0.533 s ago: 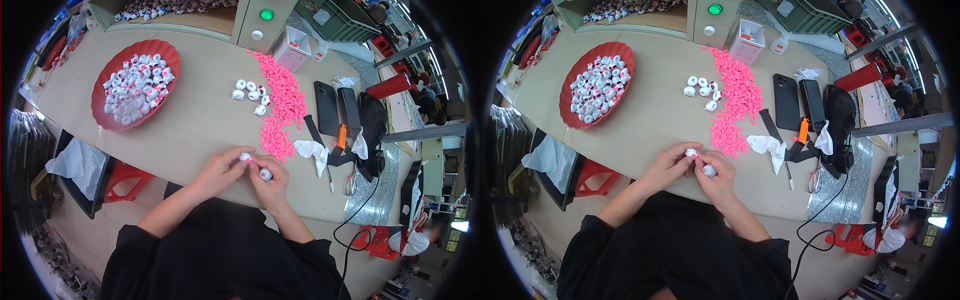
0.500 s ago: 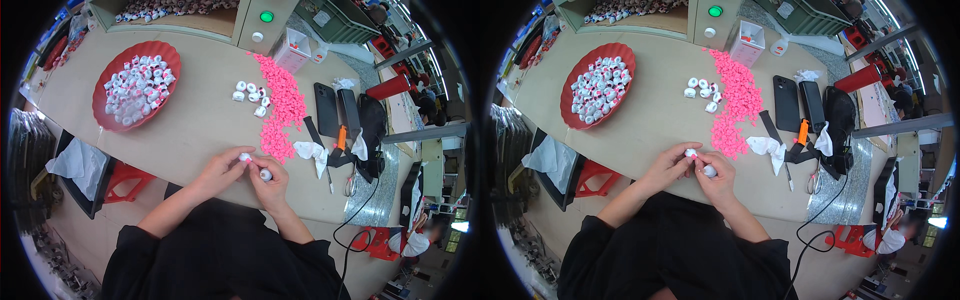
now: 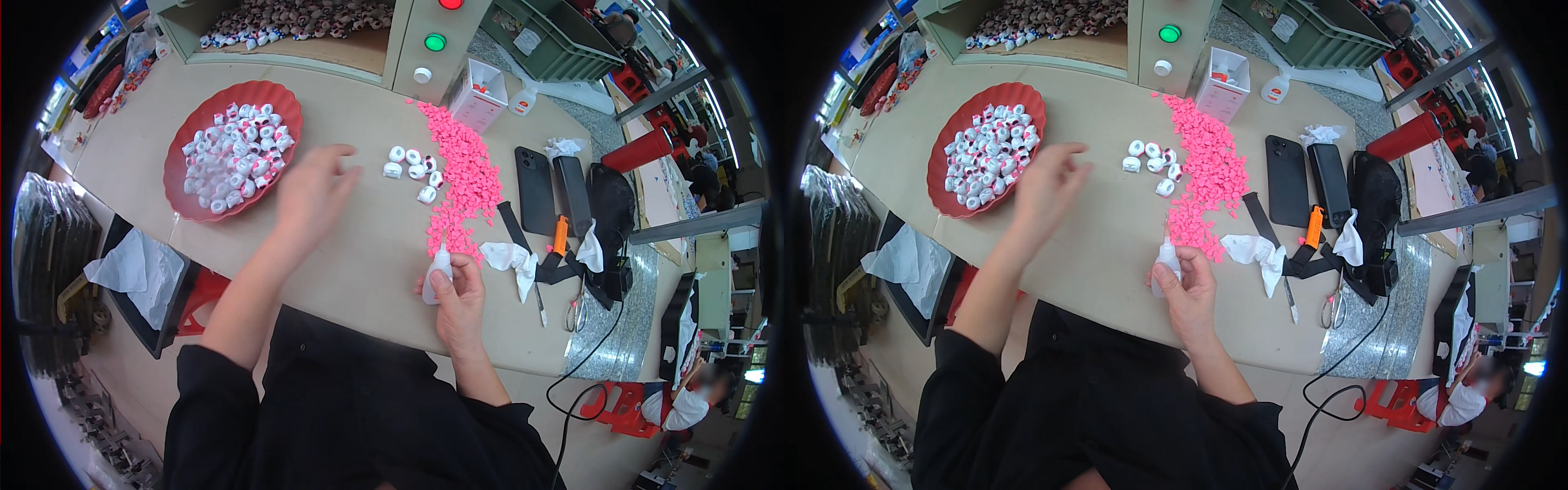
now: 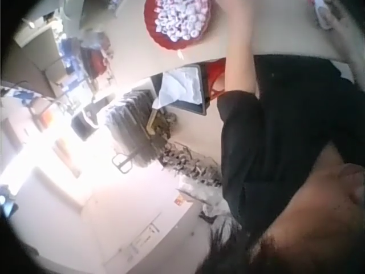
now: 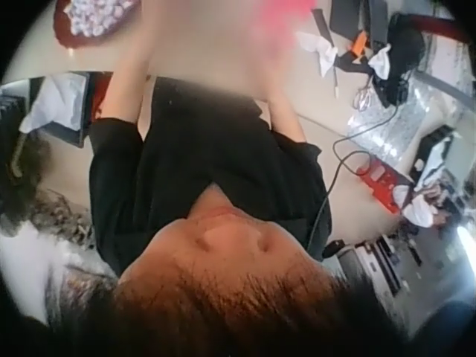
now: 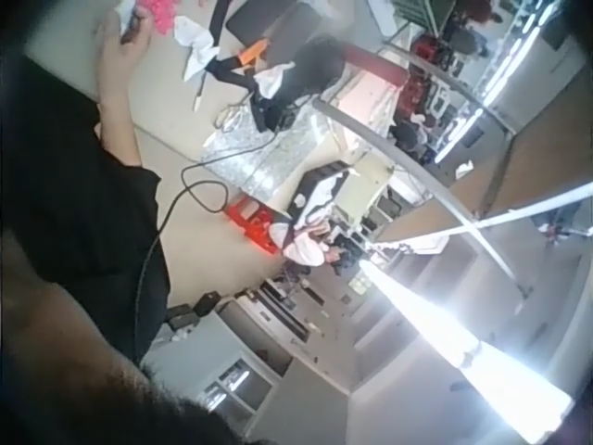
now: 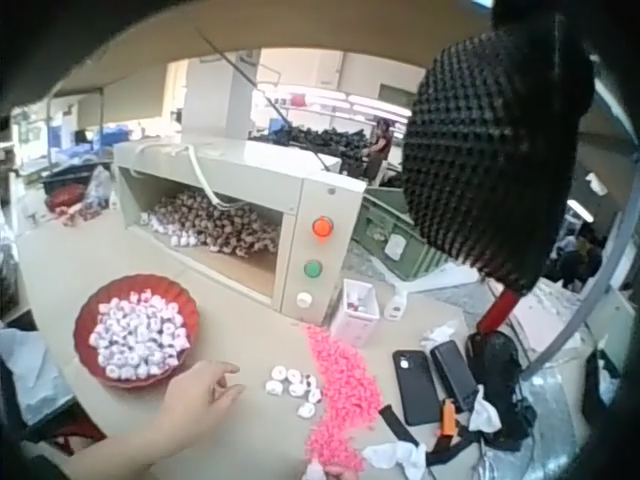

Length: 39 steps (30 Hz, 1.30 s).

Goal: The person assembles toy parts using glue from a glue bottle.

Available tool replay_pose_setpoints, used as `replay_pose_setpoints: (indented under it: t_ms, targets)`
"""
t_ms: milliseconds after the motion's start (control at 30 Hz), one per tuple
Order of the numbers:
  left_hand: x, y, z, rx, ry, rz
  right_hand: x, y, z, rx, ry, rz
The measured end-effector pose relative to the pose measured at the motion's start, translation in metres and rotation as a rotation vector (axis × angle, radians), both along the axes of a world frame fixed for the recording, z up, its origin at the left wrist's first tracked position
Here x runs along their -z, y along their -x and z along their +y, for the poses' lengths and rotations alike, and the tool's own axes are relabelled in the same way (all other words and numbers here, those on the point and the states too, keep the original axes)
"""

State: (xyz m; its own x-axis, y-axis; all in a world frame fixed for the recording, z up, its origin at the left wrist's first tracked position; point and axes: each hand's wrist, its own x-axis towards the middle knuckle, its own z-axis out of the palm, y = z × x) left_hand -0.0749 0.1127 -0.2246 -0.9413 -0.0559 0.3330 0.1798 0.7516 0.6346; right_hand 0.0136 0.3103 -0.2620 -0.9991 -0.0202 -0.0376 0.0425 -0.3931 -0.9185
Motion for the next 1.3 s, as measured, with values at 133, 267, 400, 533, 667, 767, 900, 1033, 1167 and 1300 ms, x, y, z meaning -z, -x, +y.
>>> replay_pose_setpoints:
  t_ms: [133, 267, 400, 533, 667, 767, 900, 1033, 1167, 1300]
  targets:
    - [0.035, 0.031, 0.034, 0.172, 0.102, 0.145, -0.008, -0.001, 0.004, -0.028, 0.057, -0.072]
    - [0.04, 0.031, 0.032, 0.22, 0.085, -0.01, -0.015, 0.002, 0.01, 0.007, 0.184, -0.156]
    - [0.03, 0.017, 0.014, 0.235, -0.287, -0.338, -0.01, 0.005, 0.022, 0.167, 0.162, -0.08]
    - [0.024, -0.021, 0.004, 0.382, -1.584, -0.839, -0.019, 0.01, 0.041, 0.168, 0.479, -0.023]
    - [0.024, -0.054, 0.022, 0.339, -1.697, -0.969, -0.027, 0.012, 0.04, 0.158, 0.439, -0.055]
    - [0.023, -0.067, 0.031, 0.407, -1.527, -0.9, -0.02, 0.01, 0.029, 0.146, 0.263, 0.016]
    - [0.026, -0.069, 0.032, 0.39, -0.989, -0.967, -0.01, 0.007, 0.021, 0.118, 0.231, 0.019]
    - [0.038, -0.076, 0.033, 0.5, -0.879, -0.632, -0.008, 0.007, 0.014, 0.06, 0.28, 0.017]
    - [0.04, -0.076, 0.029, 0.486, -0.894, -0.777, -0.005, 0.009, 0.012, 0.072, 0.232, 0.057]
    - [0.047, -0.084, 0.032, 0.424, -1.03, -0.633, -0.006, 0.001, 0.009, 0.104, 0.073, 0.102]
